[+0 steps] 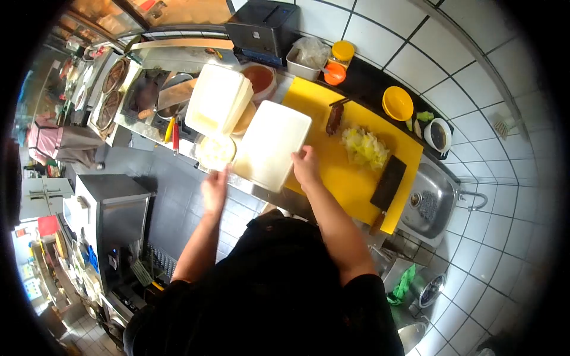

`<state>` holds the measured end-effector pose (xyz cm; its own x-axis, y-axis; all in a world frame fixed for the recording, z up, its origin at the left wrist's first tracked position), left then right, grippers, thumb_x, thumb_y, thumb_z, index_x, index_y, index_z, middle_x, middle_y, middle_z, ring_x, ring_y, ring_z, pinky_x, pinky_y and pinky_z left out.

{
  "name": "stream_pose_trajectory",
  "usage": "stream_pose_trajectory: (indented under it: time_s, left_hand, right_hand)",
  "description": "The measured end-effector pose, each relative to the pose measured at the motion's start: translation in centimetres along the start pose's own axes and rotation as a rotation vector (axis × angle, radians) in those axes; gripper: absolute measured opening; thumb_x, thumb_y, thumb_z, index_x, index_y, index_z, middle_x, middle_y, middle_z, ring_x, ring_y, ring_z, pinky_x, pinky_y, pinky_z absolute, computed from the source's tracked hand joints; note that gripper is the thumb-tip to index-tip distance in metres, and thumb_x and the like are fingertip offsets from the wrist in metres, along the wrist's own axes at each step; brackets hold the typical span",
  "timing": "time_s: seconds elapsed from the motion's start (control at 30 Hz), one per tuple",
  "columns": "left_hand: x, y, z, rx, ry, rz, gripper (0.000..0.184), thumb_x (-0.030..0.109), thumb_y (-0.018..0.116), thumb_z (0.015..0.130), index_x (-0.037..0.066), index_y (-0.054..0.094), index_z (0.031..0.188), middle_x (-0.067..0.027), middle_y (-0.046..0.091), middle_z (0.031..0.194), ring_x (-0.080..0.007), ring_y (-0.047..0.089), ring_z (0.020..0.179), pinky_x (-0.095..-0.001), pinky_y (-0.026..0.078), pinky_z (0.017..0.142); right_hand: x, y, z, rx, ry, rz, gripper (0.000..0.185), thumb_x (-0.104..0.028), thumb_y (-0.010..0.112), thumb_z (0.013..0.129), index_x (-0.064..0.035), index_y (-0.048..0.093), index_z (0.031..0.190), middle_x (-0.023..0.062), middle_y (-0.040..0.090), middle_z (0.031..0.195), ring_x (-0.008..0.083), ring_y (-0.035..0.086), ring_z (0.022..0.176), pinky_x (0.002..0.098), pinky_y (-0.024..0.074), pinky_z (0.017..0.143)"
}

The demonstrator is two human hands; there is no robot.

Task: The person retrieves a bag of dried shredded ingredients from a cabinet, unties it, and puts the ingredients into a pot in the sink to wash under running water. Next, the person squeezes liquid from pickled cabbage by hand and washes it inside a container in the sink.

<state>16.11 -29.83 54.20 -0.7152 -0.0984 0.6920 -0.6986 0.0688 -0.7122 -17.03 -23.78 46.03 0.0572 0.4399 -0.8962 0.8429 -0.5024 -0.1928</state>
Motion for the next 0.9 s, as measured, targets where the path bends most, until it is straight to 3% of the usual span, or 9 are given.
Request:
stream_pose_trajectory:
  time_s: [0.03, 0.1, 0.13, 0.17, 0.37, 0.5, 0.67, 0.8, 0.9]
  left_hand:
    - [1.5, -4.7, 1.4, 0.314, 0.232, -0.021, 0.044, 0.037, 0.074, 0.093, -0.004, 0.061, 0.084, -0.013, 0.059, 0.069, -0.0282, 0.058, 0.063, -0.044, 0.047, 0.059]
    - [1.1, -9.2, 5.2, 0.528, 0.179, -0.093, 0.051, 0.04, 0.074, 0.093, -0.008, 0.062, 0.104, -0.0182, 0.062, 0.089, -0.0258, 0.062, 0.079, -0.041, 0.051, 0.059]
    - [-0.2, -8.1, 7.5, 0.386, -0.077, -0.404, 0.063, 0.042, 0.073, 0.093, -0.012, 0.057, 0.122, -0.0178, 0.063, 0.094, -0.0221, 0.065, 0.087, -0.0358, 0.057, 0.062]
    - [-2.6, -6.6, 10.9, 0.333, -0.111, -0.412, 0.049, 0.04, 0.069, 0.095, -0.005, 0.059, 0.113, -0.011, 0.059, 0.095, -0.0176, 0.062, 0.077, -0.032, 0.06, 0.06]
    - [-0.7, 1.0, 14.5, -0.153, -0.361, -0.894, 0.026, 0.015, 0.059, 0.093, -0.007, 0.062, 0.107, -0.0149, 0.068, 0.095, -0.027, 0.071, 0.083, -0.0377, 0.062, 0.074]
    - [0.6, 2.2, 13.5, -0.185, -0.354, -0.887, 0.024, 0.008, 0.054, 0.09, -0.01, 0.063, 0.105, -0.0186, 0.069, 0.096, -0.0292, 0.072, 0.082, -0.0387, 0.063, 0.074]
    - [-0.3, 1.0, 9.7, -0.068, -0.33, -0.867, 0.046, 0.037, 0.066, 0.095, -0.003, 0.059, 0.115, -0.0099, 0.06, 0.093, -0.0198, 0.063, 0.076, -0.0309, 0.054, 0.062]
    - [-0.7, 1.1, 4.6, 0.015, -0.023, -0.238, 0.038, 0.025, 0.066, 0.096, -0.007, 0.063, 0.116, -0.0126, 0.066, 0.091, -0.0182, 0.062, 0.076, -0.0307, 0.051, 0.072]
    - [-1.9, 4.2, 1.6, -0.121, -0.109, -0.322, 0.039, 0.022, 0.065, 0.097, -0.005, 0.06, 0.124, -0.0108, 0.064, 0.09, -0.0162, 0.061, 0.072, -0.0294, 0.054, 0.064]
  right_hand:
    - [0.0, -0.1, -0.2, -0.003, 0.002, 0.014, 0.04, -0.019, 0.072, 0.09, 0.0016, 0.057, 0.12, 0.0134, 0.065, 0.101, 0.0252, 0.063, 0.093, 0.038, 0.0504, 0.082]
    - [0.4, -0.3, -0.9, 0.006, 0.004, 0.006, 0.04, -0.02, 0.072, 0.09, 0.0018, 0.058, 0.12, 0.0141, 0.066, 0.102, 0.0251, 0.063, 0.094, 0.0378, 0.0504, 0.082]
    - [0.5, -0.4, -0.9, 0.023, -0.002, -0.008, 0.04, -0.021, 0.072, 0.09, 0.0019, 0.058, 0.119, 0.0145, 0.066, 0.102, 0.0251, 0.063, 0.094, 0.0376, 0.0505, 0.082]
    - [0.5, -0.5, -0.9, 0.041, -0.01, -0.022, 0.04, -0.022, 0.072, 0.09, 0.0021, 0.058, 0.119, 0.0149, 0.066, 0.102, 0.0251, 0.063, 0.095, 0.0374, 0.0505, 0.082]
    - [3.2, 1.3, -4.3, -0.177, 0.167, -0.132, 0.038, -0.02, 0.075, 0.087, 0.0028, 0.059, 0.113, 0.0154, 0.067, 0.1, 0.0226, 0.068, 0.086, 0.0352, 0.0551, 0.074]
    - [3.4, 3.3, -8.5, -0.357, 0.334, 0.134, 0.032, -0.011, 0.078, 0.083, 0.0006, 0.059, 0.106, 0.0118, 0.067, 0.092, 0.0186, 0.067, 0.073, 0.0305, 0.0566, 0.064]
    - [3.5, 3.4, -8.7, -0.407, 0.343, 0.242, 0.027, -0.006, 0.078, 0.085, 0.0006, 0.057, 0.101, 0.0099, 0.066, 0.089, 0.0192, 0.068, 0.073, 0.0318, 0.0589, 0.066]
    - [3.1, 3.2, -8.9, -0.409, 0.327, 0.259, 0.023, -0.004, 0.075, 0.087, 0.0011, 0.057, 0.1, 0.011, 0.067, 0.09, 0.0206, 0.07, 0.077, 0.0328, 0.06, 0.067]
    - [3.2, 3.2, -8.9, -0.416, 0.305, 0.232, 0.023, -0.004, 0.075, 0.088, 0.0012, 0.057, 0.101, 0.0116, 0.067, 0.093, 0.0206, 0.07, 0.079, 0.0327, 0.0602, 0.068]
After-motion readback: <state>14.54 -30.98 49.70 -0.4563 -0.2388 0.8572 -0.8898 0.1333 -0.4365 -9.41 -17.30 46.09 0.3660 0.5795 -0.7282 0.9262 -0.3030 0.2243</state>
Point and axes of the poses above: each hand's wrist, its own z-axis towards the middle knuckle, its own y-axis out of the palm, x = y × z, the point moved 10 cm from there along z, towards the middle knuckle
